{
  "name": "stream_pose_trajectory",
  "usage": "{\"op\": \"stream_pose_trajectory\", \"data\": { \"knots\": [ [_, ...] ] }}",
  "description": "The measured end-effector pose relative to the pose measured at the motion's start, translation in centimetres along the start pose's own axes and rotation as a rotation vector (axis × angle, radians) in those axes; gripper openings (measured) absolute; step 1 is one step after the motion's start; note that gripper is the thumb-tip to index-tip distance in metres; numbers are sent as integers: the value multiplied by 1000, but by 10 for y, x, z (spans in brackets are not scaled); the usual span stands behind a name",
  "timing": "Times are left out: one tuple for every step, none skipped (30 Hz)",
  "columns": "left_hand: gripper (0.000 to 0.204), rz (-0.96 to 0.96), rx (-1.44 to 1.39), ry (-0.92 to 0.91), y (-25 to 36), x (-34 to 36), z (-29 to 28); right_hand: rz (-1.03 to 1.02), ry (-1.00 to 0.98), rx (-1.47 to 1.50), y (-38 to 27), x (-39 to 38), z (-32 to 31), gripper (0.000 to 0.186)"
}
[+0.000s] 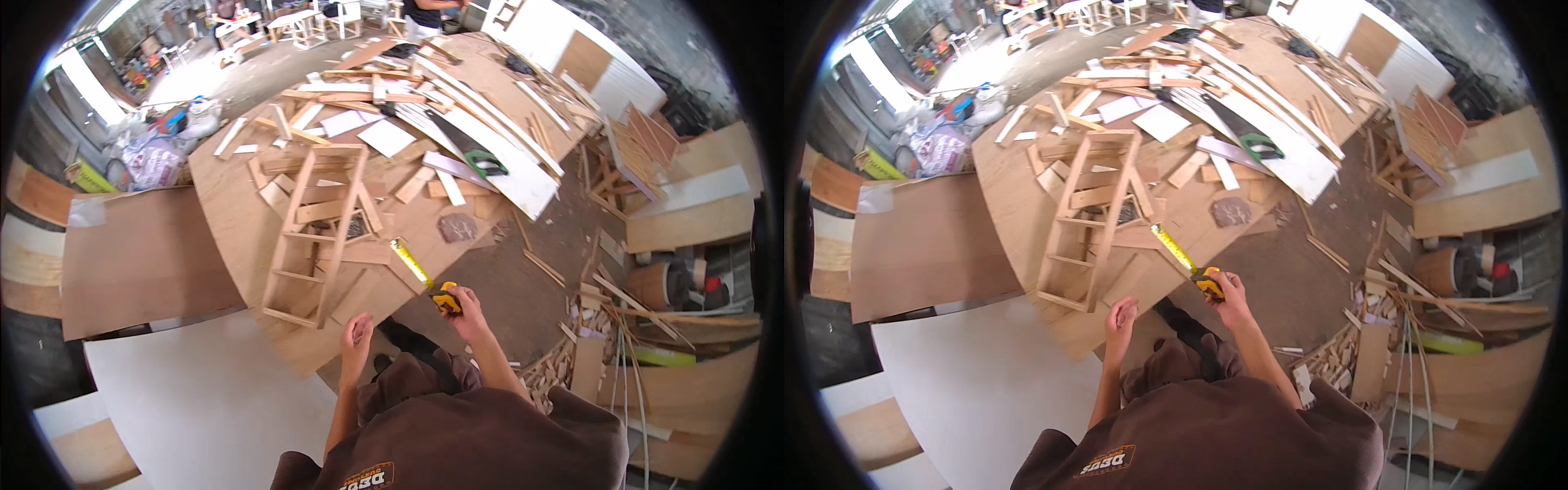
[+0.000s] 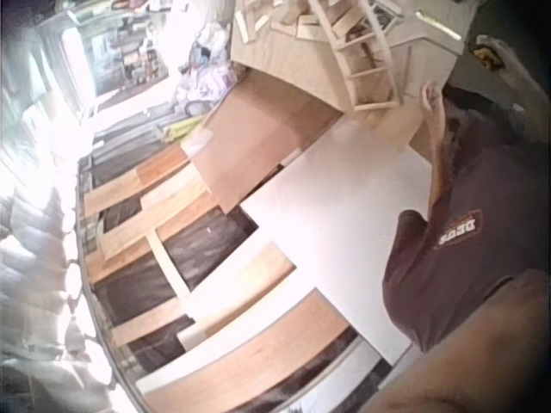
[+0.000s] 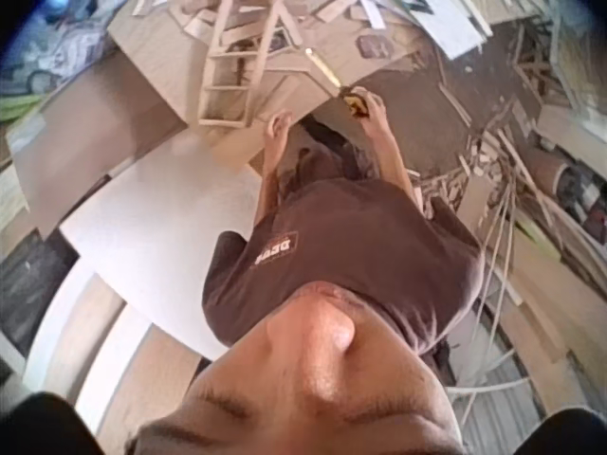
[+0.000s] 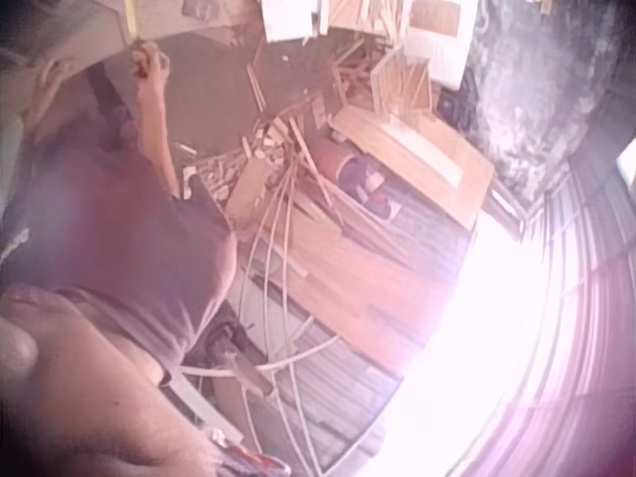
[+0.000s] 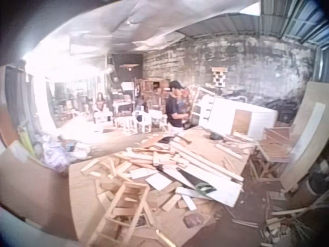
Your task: The person organizes wooden boards on a table, measures a rectangular frame using a tape measure, and hammers a nail into a wooden board.
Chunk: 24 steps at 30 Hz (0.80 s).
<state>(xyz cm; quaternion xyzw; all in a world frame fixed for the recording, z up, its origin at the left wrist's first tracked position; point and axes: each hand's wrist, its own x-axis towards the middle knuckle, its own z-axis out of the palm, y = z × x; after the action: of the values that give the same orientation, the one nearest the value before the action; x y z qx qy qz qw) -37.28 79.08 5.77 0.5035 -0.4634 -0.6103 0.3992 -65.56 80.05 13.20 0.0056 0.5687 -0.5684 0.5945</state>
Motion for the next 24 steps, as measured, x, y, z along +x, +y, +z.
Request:
{"op": "stream_pose_trajectory", "data": {
  "knots": [
    [45,61,-20,17,6,-7,15,-19,-1,-40,3,-9,-11,42],
    [48,120,-39,44,22,-14,32,-30,-7,-84,6,-16,-21,42],
    [51,192,-55,79,39,-15,46,-45,-28,-126,6,-19,-27,41],
    [52,249,-46,122,48,-12,51,-18,-29,-168,6,-22,-27,42],
    [52,305,-39,170,57,-9,57,-48,-54,-241,3,-23,-27,40],
    [53,361,-33,220,64,-3,63,-77,-79,-316,-1,-24,-28,39],
    [52,375,85,225,67,3,61,-94,-106,-389,-4,-29,-24,37],
    [51,388,202,230,69,10,57,-109,-144,-424,-11,-30,-20,39],
    [50,398,319,235,72,18,57,-155,-184,-469,-23,-27,-15,40],
    [49,400,311,207,77,25,62,-198,-219,-501,-32,-23,-10,42],
    [48,402,303,179,83,32,70,-240,-253,-533,-40,-19,-7,43],
    [47,403,294,151,88,39,79,-258,-248,-536,-46,-14,-6,43],
    [47,388,237,157,88,46,86,-277,-247,-538,-51,-6,-4,43],
    [47,372,181,162,87,55,93,-296,-246,-541,-58,4,-3,43],
    [46,356,125,168,87,65,102,-299,-253,-533,-67,16,-2,43],
    [46,323,150,158,89,75,113,-291,-257,-526,-74,29,-6,43],
    [46,289,175,149,90,89,125,-283,-261,-519,-80,41,-11,43],
    [46,271,209,150,96,104,134,-295,-250,-532,-86,59,-15,44],
    [46,305,221,145,90,119,145,-307,-240,-544,-93,80,-22,44],
    [45,338,232,140,78,135,160,-319,-231,-558,-102,98,-29,44],
    [45,379,265,142,76,153,165,-328,-263,-535,-111,117,-26,44],
    [45,372,318,158,84,163,180,-329,-266,-508,-121,132,-32,44],
    [45,375,324,158,88,177,188,-343,-281,-499,-137,146,-33,44],
    [45,378,331,161,93,191,193,-372,-302,-537,-150,159,-30,46]
  ]
}}
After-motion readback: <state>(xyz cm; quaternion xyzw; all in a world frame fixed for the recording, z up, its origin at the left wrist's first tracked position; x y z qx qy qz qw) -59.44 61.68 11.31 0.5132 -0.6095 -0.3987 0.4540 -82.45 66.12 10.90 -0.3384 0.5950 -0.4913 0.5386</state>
